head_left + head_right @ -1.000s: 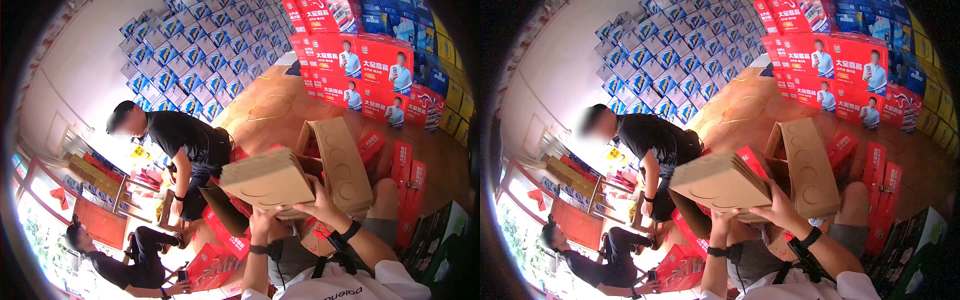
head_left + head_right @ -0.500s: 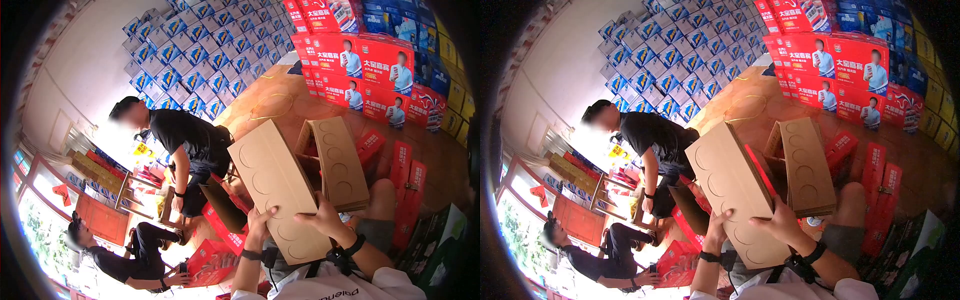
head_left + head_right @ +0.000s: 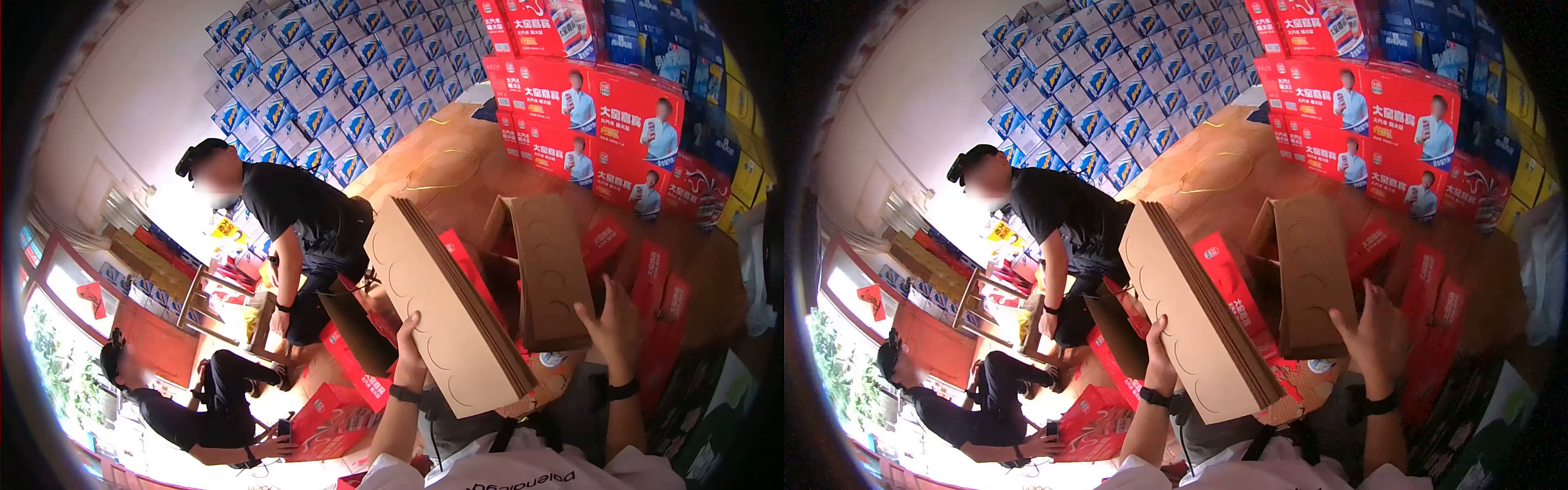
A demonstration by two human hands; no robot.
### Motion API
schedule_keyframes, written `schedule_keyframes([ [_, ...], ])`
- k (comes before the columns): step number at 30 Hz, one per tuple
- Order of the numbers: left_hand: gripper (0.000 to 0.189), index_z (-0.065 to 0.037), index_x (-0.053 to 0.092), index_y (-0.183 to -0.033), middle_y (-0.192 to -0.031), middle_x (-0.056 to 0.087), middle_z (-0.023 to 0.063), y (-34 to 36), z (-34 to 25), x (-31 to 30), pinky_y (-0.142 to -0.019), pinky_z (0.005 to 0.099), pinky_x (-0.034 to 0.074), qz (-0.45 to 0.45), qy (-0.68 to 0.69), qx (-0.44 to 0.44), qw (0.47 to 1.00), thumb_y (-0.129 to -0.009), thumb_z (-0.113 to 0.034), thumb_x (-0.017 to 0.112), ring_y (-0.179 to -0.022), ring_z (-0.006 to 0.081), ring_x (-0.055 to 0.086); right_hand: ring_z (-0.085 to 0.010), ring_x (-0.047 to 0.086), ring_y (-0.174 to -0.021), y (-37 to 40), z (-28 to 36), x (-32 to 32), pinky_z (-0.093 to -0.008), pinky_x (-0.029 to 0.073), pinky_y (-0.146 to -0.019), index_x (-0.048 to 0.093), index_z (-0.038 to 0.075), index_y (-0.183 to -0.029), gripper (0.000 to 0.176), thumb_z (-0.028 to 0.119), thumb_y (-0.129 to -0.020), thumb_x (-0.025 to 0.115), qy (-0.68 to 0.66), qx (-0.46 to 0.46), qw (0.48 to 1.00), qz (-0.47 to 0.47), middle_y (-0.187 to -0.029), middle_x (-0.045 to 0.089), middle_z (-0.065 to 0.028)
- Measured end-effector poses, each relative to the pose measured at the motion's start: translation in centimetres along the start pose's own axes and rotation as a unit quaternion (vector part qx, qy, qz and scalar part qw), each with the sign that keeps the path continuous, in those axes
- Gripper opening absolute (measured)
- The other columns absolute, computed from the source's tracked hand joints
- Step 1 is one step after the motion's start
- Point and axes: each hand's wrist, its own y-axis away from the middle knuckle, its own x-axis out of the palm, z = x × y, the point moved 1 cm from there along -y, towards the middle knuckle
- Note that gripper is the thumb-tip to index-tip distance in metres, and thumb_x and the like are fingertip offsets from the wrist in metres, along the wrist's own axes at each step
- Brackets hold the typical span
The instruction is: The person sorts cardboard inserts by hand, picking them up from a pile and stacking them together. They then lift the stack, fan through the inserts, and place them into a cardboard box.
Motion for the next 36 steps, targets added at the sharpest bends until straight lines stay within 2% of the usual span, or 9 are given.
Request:
schedule_keyframes([
  [4, 0.062, 0.001, 0.048, -0.141, -0.131, 0.063, 0.019, -1.6, 1.6, -2.2, -0.101, 0.0455, 0.053, -0.019, 0.063, -0.06, 0.996, -0.09, -0.028, 0.068, -0.117, 0.0332, 0.063, -0.0426, 0.063, -0.098, -0.2, -2.3, 0.4, -0.048, 0.05, -0.087, 0.052, -0.005, -0.138, 0.086, 0.051, -0.078, 0.08, 0.136, 0.041, 0.978, 0.151, -0.115, 0.066, -0.0235],
  [7, 0.058, 0.007, 0.05, -0.136, -0.128, 0.064, 0.0202, -2.5, 2.8, -4.3, -0.101, 0.0439, 0.053, -0.046, 0.019, -0.045, 0.998, -0.089, -0.021, 0.069, -0.115, 0.0324, 0.064, -0.0379, 0.062, -0.088, -0.2, -1.5, 0.8, -0.0468, 0.049, -0.08, 0.059, -0.004, -0.131, 0.08, 0.042, -0.072, 0.086, 0.116, 0.027, 0.985, 0.122, -0.092, 0.066, -0.0166],
  [10, 0.057, 0.014, 0.052, -0.129, -0.122, 0.066, 0.0229, -2.6, 3.5, -6.2, -0.097, 0.0426, 0.055, -0.058, -0.013, -0.036, 0.998, -0.087, -0.019, 0.07, -0.109, 0.0332, 0.067, -0.0364, 0.063, -0.09, 0.1, -1.9, 2.5, -0.0457, 0.049, -0.081, 0.057, -0.004, -0.135, 0.083, 0.04, -0.071, 0.088, 0.027, 0.072, 0.993, 0.087, -0.09, 0.067, -0.0168],
  [16, 0.057, 0.021, 0.054, -0.118, -0.108, 0.068, 0.0256, -1.2, 3.8, -4.6, -0.088, 0.04, 0.058, -0.052, -0.062, -0.004, 0.997, -0.081, -0.018, 0.073, -0.097, 0.0335, 0.07, -0.0384, 0.062, -0.115, -0.5, -3.8, 6.1, -0.044, 0.048, -0.101, 0.032, -0.002, -0.153, 0.099, 0.028, -0.077, 0.087, 0.002, 0.109, 0.981, 0.158, -0.125, 0.063, -0.024],
  [23, 0.057, 0.021, 0.055, -0.116, -0.107, 0.068, 0.0244, -0.8, 3.2, -2.7, -0.086, 0.039, 0.058, -0.096, -0.084, -0.008, 0.992, -0.079, -0.019, 0.074, -0.095, 0.0326, 0.07, -0.038, 0.057, -0.125, -2.0, -0.9, 2.5, -0.043, 0.045, -0.106, 0.035, -0.003, -0.151, 0.094, 0.024, -0.077, 0.086, -0.042, 0.216, 0.955, 0.199, -0.134, 0.059, -0.0254],
  [28, 0.06, 0.02, 0.054, -0.123, -0.116, 0.067, 0.0266, -0.7, 2.8, 0.4, -0.091, 0.0426, 0.056, -0.101, -0.117, -0.01, 0.988, -0.086, -0.023, 0.072, -0.101, 0.0355, 0.07, -0.0368, 0.068, -0.106, -1.7, -1.9, 2.3, -0.0433, 0.053, -0.088, 0.045, 0.002, -0.146, 0.082, 0.023, -0.076, 0.083, 0.064, 0.101, 0.988, 0.1, -0.111, 0.069, -0.025],
  [31, 0.061, 0.02, 0.054, -0.123, -0.116, 0.067, 0.0267, -0.1, 2.2, 3.2, -0.091, 0.0413, 0.056, -0.13, -0.141, -0.016, 0.981, -0.087, -0.024, 0.073, -0.101, 0.0347, 0.07, -0.0322, 0.063, -0.121, -2.2, -1.4, 1.5, -0.0395, 0.05, -0.099, 0.043, 0.0, -0.148, 0.08, 0.02, -0.08, 0.08, -0.038, 0.174, 0.979, 0.096, -0.129, 0.063, -0.025],
  [33, 0.061, 0.021, 0.054, -0.122, -0.115, 0.068, 0.0263, -0.3, 2.4, 4.0, -0.091, 0.0407, 0.056, -0.148, -0.147, -0.005, 0.978, -0.087, -0.025, 0.074, -0.1, 0.0337, 0.07, -0.0373, 0.061, -0.12, -1.9, -5.0, 3.5, -0.0439, 0.049, -0.1, 0.042, 0.002, -0.149, 0.078, 0.02, -0.082, 0.079, -0.147, 0.117, 0.982, 0.021, -0.129, 0.061, -0.025],
  [36, 0.07, -0.002, 0.041, -0.145, -0.133, 0.059, 0.0159, -1.2, 3.1, 3.0, -0.099, 0.0464, 0.054, -0.116, -0.099, -0.039, 0.988, -0.089, -0.026, 0.076, -0.118, 0.0311, 0.062, -0.0414, 0.058, -0.122, -2.5, -3.9, 2.2, -0.046, 0.049, -0.101, 0.042, 0.002, -0.149, 0.078, 0.02, -0.082, 0.078, -0.221, 0.054, 0.973, -0.03, -0.131, 0.057, -0.0258],
])
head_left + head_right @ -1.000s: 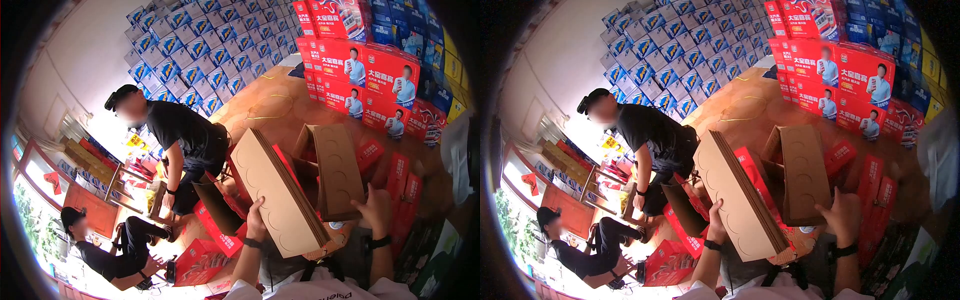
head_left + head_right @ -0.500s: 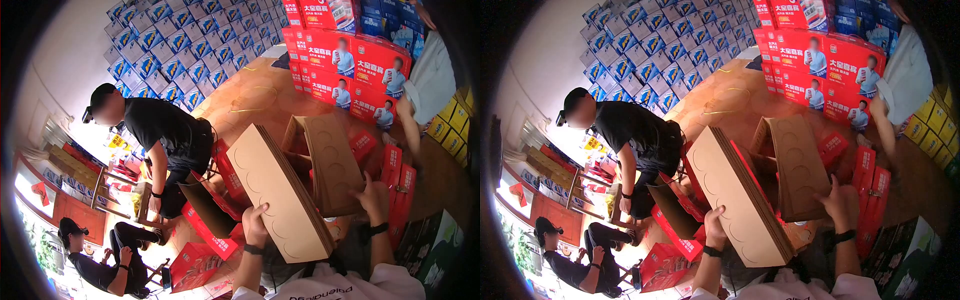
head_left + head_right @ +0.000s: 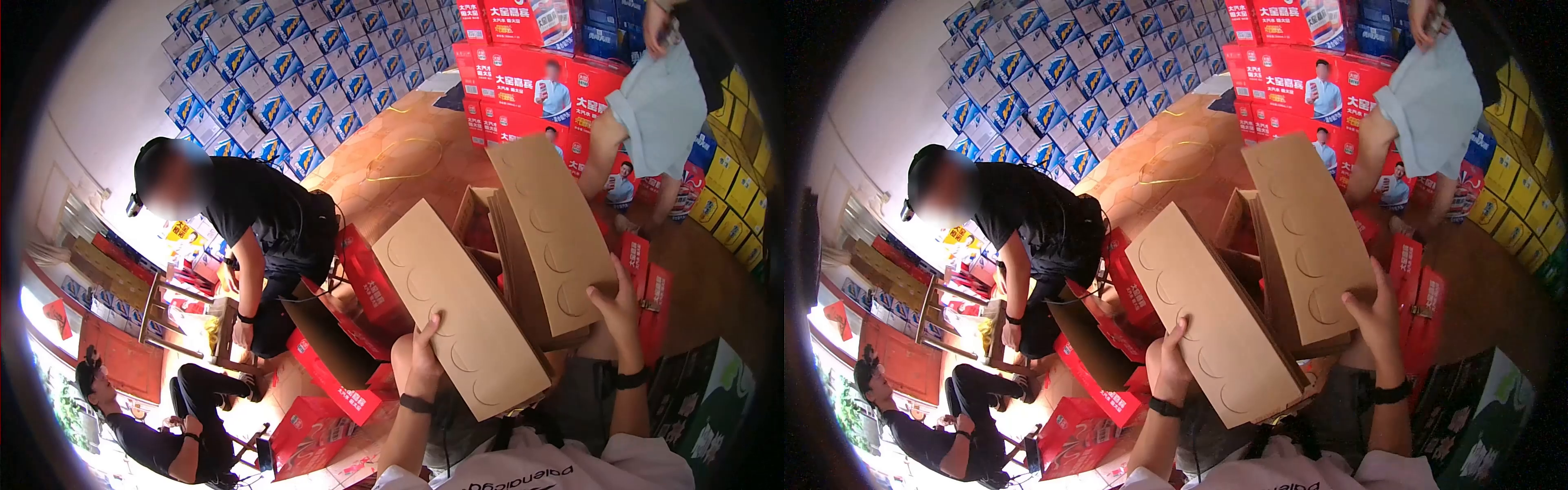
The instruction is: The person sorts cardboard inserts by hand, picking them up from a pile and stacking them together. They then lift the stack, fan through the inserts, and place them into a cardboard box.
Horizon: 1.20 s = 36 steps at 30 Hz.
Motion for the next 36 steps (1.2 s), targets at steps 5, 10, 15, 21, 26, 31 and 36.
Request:
schedule_keyframes([
  [5, 0.075, -0.001, 0.041, -0.145, -0.136, 0.058, 0.0157, 0.8, -0.1, 0.7, -0.102, 0.047, 0.053, 0.03, -0.038, 0.02, 0.999, -0.092, -0.046, 0.072, -0.122, 0.0305, 0.06, -0.0425, 0.056, -0.118, 2.1, 11.0, 0.6, -0.0472, 0.048, -0.095, 0.037, 0.0, -0.151, 0.083, 0.016, -0.079, 0.077, 0.09, -0.062, 0.989, 0.1, -0.128, 0.053, -0.0266],
  [10, 0.077, 0.011, 0.067, -0.113, -0.103, 0.074, 0.0165, 1.4, -0.4, 1.5, -0.082, 0.0323, 0.055, -0.044, -0.255, 0.102, 0.961, -0.103, -0.062, 0.042, -0.094, 0.022, 0.071, -0.04, 0.06, -0.1, 6.6, 12.2, 6.1, -0.0471, 0.053, -0.083, 0.035, -0.004, -0.15, 0.087, 0.025, -0.08, 0.078, 0.2, -0.097, 0.951, 0.215, -0.114, 0.052, -0.0217],
  [15, 0.071, 0.01, 0.064, -0.119, -0.109, 0.073, 0.0177, 0.8, -0.2, -0.5, -0.085, 0.0323, 0.056, -0.035, -0.178, 0.079, 0.98, -0.104, -0.056, 0.044, -0.099, 0.0229, 0.07, -0.0372, 0.057, -0.104, 7.5, 13.7, 6.6, -0.0455, 0.051, -0.089, 0.041, -0.003, -0.146, 0.085, 0.031, -0.079, 0.081, 0.188, -0.14, 0.946, 0.226, -0.114, 0.052, -0.0194],
  [21, 0.06, 0.012, 0.063, -0.111, -0.102, 0.072, 0.0209, 0.8, -0.6, -1.4, -0.085, 0.0315, 0.054, -0.049, -0.168, 0.103, 0.979, -0.1, -0.046, 0.052, -0.093, 0.0231, 0.07, -0.0404, 0.053, -0.114, 5.7, 10.0, 5.7, -0.0472, 0.046, -0.098, 0.049, -0.002, -0.14, 0.074, 0.034, -0.083, 0.079, 0.054, -0.182, 0.951, 0.243, -0.125, 0.053, -0.0229],
  [26, 0.063, 0.013, 0.068, -0.103, -0.094, 0.074, 0.0201, 0.2, 0.0, -2.6, -0.082, 0.0312, 0.053, -0.092, -0.133, 0.094, 0.982, -0.097, -0.048, 0.053, -0.087, 0.0227, 0.07, -0.0404, 0.048, -0.132, 1.0, -1.6, 5.4, -0.0468, 0.04, -0.11, 0.039, -0.003, -0.148, 0.084, 0.037, -0.086, 0.078, 0.239, -0.018, 0.965, 0.108, -0.14, 0.051, -0.0279],
  [31, 0.062, 0.014, 0.068, -0.101, -0.093, 0.073, 0.0199, 0.1, -0.3, -2.0, -0.08, 0.0316, 0.053, -0.1, -0.134, 0.101, 0.981, -0.095, -0.047, 0.058, -0.085, 0.0229, 0.07, -0.0389, 0.044, -0.14, 0.1, -2.9, 5.2, -0.0431, 0.037, -0.115, 0.026, -0.006, -0.154, 0.098, 0.039, -0.085, 0.079, 0.1, 0.13, 0.97, 0.179, -0.149, 0.044, -0.0303],
  [36, 0.064, 0.014, 0.069, -0.099, -0.092, 0.073, 0.0202, 0.1, -0.3, -1.6, -0.078, 0.0323, 0.053, -0.126, -0.151, 0.074, 0.978, -0.094, -0.049, 0.059, -0.083, 0.0233, 0.07, -0.0385, 0.049, -0.137, 0.5, -3.4, 5.3, -0.0417, 0.039, -0.113, 0.029, -0.008, -0.152, 0.1, 0.041, -0.083, 0.081, 0.098, 0.084, 0.982, 0.137, -0.148, 0.047, -0.0292],
])
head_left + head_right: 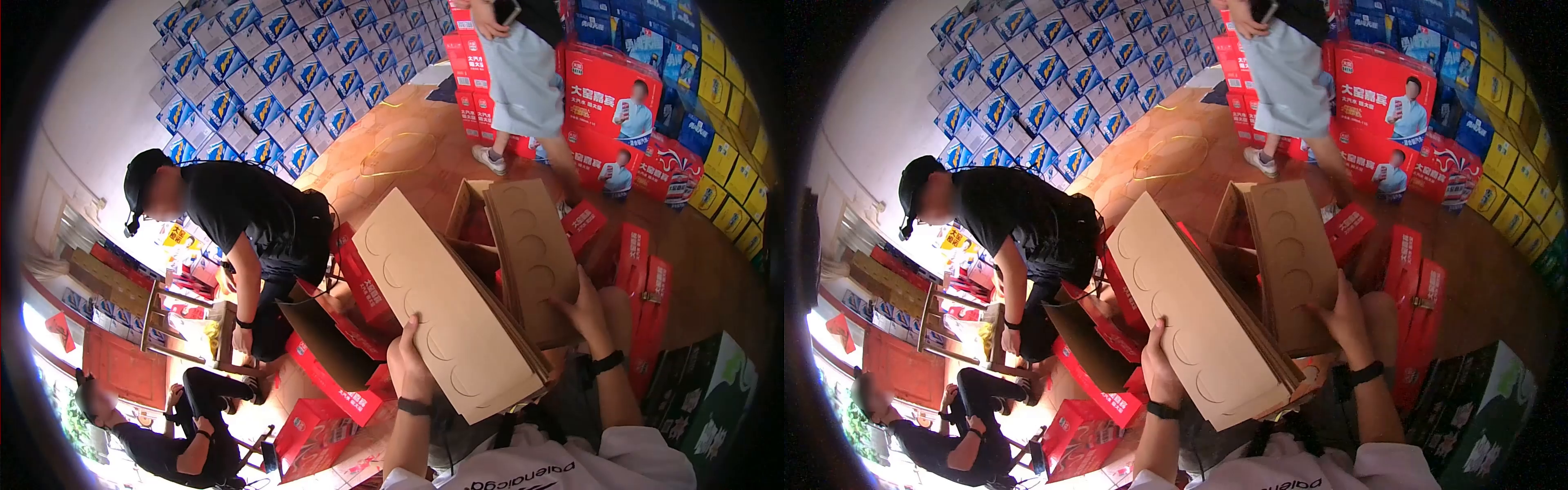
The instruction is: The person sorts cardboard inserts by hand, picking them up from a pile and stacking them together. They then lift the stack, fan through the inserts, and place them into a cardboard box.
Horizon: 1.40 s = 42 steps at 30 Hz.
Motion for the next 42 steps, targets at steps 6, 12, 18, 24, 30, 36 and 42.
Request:
schedule_keyframes([
  [6, 0.065, 0.014, 0.07, -0.096, -0.09, 0.073, 0.0204, 0.5, -0.6, 0.3, -0.077, 0.0327, 0.053, 0.007, -0.027, 0.015, 0.999, -0.092, -0.051, 0.06, -0.082, 0.0235, 0.069, -0.0367, 0.057, -0.126, 0.8, 5.0, -3.7, -0.041, 0.045, -0.106, 0.032, 0.004, -0.155, 0.094, 0.033, -0.081, 0.083, 0.071, 0.011, 0.997, -0.02, -0.143, 0.051, -0.0266],
  [12, 0.063, 0.011, 0.061, -0.124, -0.113, 0.071, 0.0197, 0.8, -1.2, 0.2, -0.09, 0.0311, 0.053, 0.045, -0.046, -0.023, 0.998, -0.099, -0.046, 0.055, -0.101, 0.0233, 0.069, -0.0363, 0.059, -0.117, -0.1, 4.2, -6.3, -0.0426, 0.048, -0.101, 0.043, 0.005, -0.15, 0.088, 0.021, -0.076, 0.086, 0.033, -0.055, 0.994, -0.085, -0.125, 0.057, -0.0211],
  [18, 0.067, 0.012, 0.063, -0.12, -0.109, 0.072, 0.018, 2.1, -2.7, 2.3, -0.087, 0.0301, 0.054, 0.045, -0.02, -0.022, 0.999, -0.102, -0.051, 0.05, -0.098, 0.0213, 0.069, -0.0334, 0.057, -0.118, 2.6, 9.9, -8.9, -0.0412, 0.045, -0.103, 0.044, 0.004, -0.15, 0.089, 0.021, -0.074, 0.087, -0.099, -0.135, 0.984, -0.057, -0.123, 0.057, -0.0198],
  [24, 0.077, 0.009, 0.064, -0.121, -0.109, 0.073, 0.0166, 1.0, -0.9, 0.5, -0.087, 0.0308, 0.055, 0.07, -0.147, 0.018, 0.987, -0.105, -0.061, 0.035, -0.099, 0.0214, 0.07, -0.0382, 0.056, -0.111, 6.7, 15.3, -1.3, -0.0446, 0.049, -0.094, 0.036, 0.0, -0.152, 0.091, 0.027, -0.078, 0.082, 0.1, -0.149, 0.98, 0.09, -0.122, 0.053, -0.0221],
  [30, 0.061, 0.009, 0.069, -0.104, -0.096, 0.073, 0.0169, 0.4, -0.1, -0.1, -0.079, 0.0334, 0.055, 0.065, 0.005, 0.058, 0.996, -0.102, -0.05, 0.05, -0.088, 0.022, 0.07, -0.0364, 0.056, -0.106, 8.2, 16.3, 2.4, -0.0467, 0.05, -0.09, 0.041, -0.002, -0.149, 0.088, 0.037, -0.08, 0.078, 0.134, -0.294, 0.944, 0.067, -0.123, 0.052, -0.0207],
  [36, 0.062, 0.007, 0.049, -0.136, -0.126, 0.064, 0.0215, 0.2, 0.8, -0.2, -0.093, 0.0397, 0.057, 0.11, 0.146, 0.016, 0.983, -0.101, -0.045, 0.047, -0.11, 0.0297, 0.068, -0.0432, 0.054, -0.118, 3.3, 9.0, -0.2, -0.0492, 0.047, -0.098, 0.041, -0.003, -0.147, 0.08, 0.04, -0.088, 0.072, 0.07, -0.253, 0.964, -0.049, -0.133, 0.053, -0.0226],
  [42, 0.063, 0.004, 0.047, -0.138, -0.129, 0.062, 0.0205, 0.5, 0.1, 0.2, -0.095, 0.0397, 0.056, 0.132, 0.189, -0.012, 0.973, -0.1, -0.047, 0.048, -0.113, 0.0295, 0.066, -0.0439, 0.056, -0.122, 0.3, -0.1, -0.5, -0.0463, 0.047, -0.103, 0.031, -0.006, -0.152, 0.102, 0.053, -0.083, 0.077, 0.192, 0.016, 0.981, 0.019, -0.134, 0.054, -0.0291],
])
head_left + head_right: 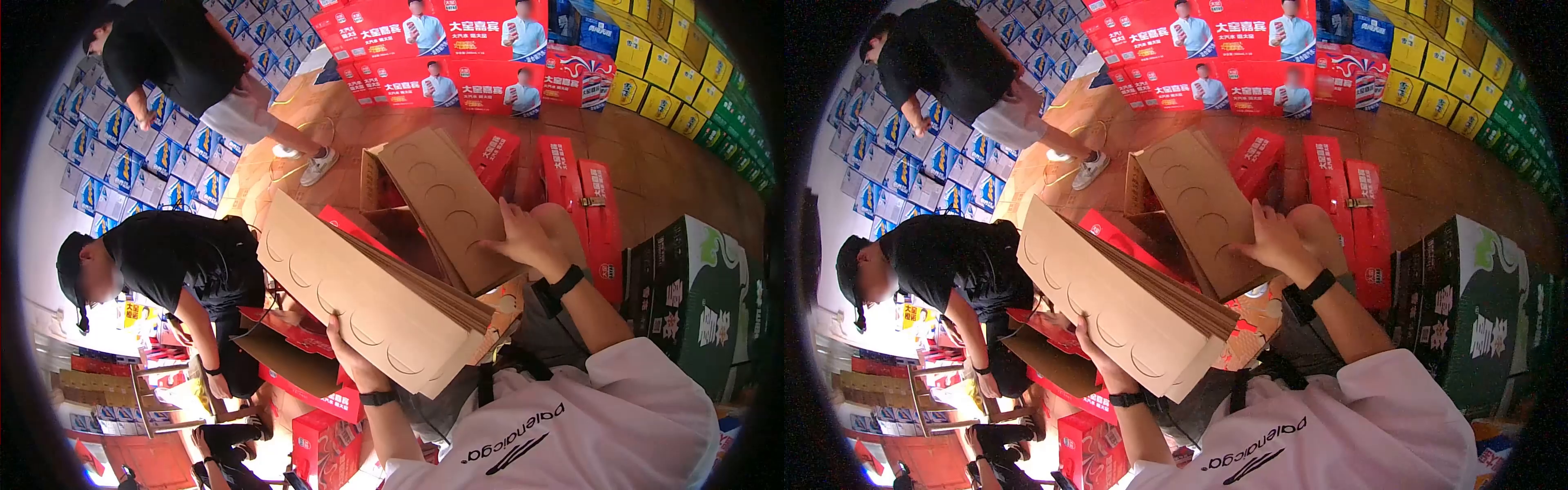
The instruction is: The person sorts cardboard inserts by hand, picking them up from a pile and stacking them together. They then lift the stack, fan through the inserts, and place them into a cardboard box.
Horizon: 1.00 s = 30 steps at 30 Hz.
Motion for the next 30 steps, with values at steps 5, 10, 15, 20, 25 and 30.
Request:
schedule_keyframes([
  [5, 0.06, 0.007, 0.049, -0.134, -0.125, 0.064, 0.0222, -0.4, 1.0, -1.6, -0.092, 0.037, 0.057, -0.006, -0.075, 0.038, 0.996, -0.103, -0.044, 0.044, -0.109, 0.0274, 0.068, -0.0439, 0.054, -0.126, 0.4, -1.7, 2.2, -0.0454, 0.046, -0.105, 0.025, -0.006, -0.154, 0.108, 0.052, -0.08, 0.08, -0.126, -0.026, 0.991, -0.034, -0.138, 0.052, -0.0304],
  [10, 0.058, 0.01, 0.054, -0.127, -0.118, 0.067, 0.0217, -0.8, 1.1, -2.0, -0.089, 0.0345, 0.057, -0.009, -0.104, 0.059, 0.993, -0.105, -0.043, 0.043, -0.106, 0.0259, 0.069, -0.0375, 0.053, -0.131, 0.1, -1.6, 0.7, -0.0419, 0.044, -0.108, 0.031, -0.001, -0.154, 0.099, 0.036, -0.079, 0.084, -0.153, -0.055, 0.982, -0.095, -0.141, 0.053, -0.0268],
  [15, 0.061, 0.012, 0.056, -0.126, -0.116, 0.068, 0.0216, -0.3, 0.6, -0.4, -0.087, 0.0351, 0.057, -0.03, -0.076, 0.036, 0.996, -0.102, -0.044, 0.049, -0.103, 0.0261, 0.07, -0.0349, 0.055, -0.128, 1.4, 3.6, -8.4, -0.0411, 0.044, -0.107, 0.037, 0.001, -0.152, 0.093, 0.024, -0.076, 0.086, -0.108, 0.052, 0.992, -0.045, -0.137, 0.056, -0.0241],
  [20, 0.065, 0.004, 0.05, -0.137, -0.126, 0.065, 0.0176, -0.6, 0.4, -0.9, -0.094, 0.0378, 0.055, -0.035, -0.107, -0.01, 0.994, -0.099, -0.048, 0.052, -0.111, 0.0281, 0.066, -0.0369, 0.06, -0.118, 1.6, 4.1, -9.1, -0.0414, 0.049, -0.1, 0.041, 0.002, -0.15, 0.086, 0.03, -0.08, 0.081, -0.183, -0.128, 0.959, -0.174, -0.128, 0.059, -0.0215],
  [25, 0.074, 0.012, 0.054, -0.13, -0.119, 0.068, 0.0218, 0.0, 0.3, 0.3, -0.09, 0.0349, 0.056, -0.028, -0.158, 0.073, 0.984, -0.102, -0.055, 0.045, -0.105, 0.0267, 0.069, -0.0335, 0.064, -0.108, 6.4, 11.7, -8.9, -0.0423, 0.055, -0.088, 0.036, 0.0, -0.152, 0.088, 0.03, -0.081, 0.079, -0.098, -0.156, 0.982, -0.041, -0.119, 0.059, -0.0184],
  [30, 0.074, 0.009, 0.051, -0.135, -0.126, 0.064, 0.0226, -0.6, 0.7, -0.6, -0.094, 0.0365, 0.055, -0.013, -0.092, 0.056, 0.994, -0.102, -0.057, 0.043, -0.111, 0.0283, 0.067, -0.0376, 0.063, -0.105, 9.1, 15.7, -3.5, -0.0423, 0.055, -0.08, 0.037, -0.006, -0.149, 0.091, 0.036, -0.08, 0.08, -0.083, -0.203, 0.975, 0.028, -0.122, 0.056, -0.0232],
])
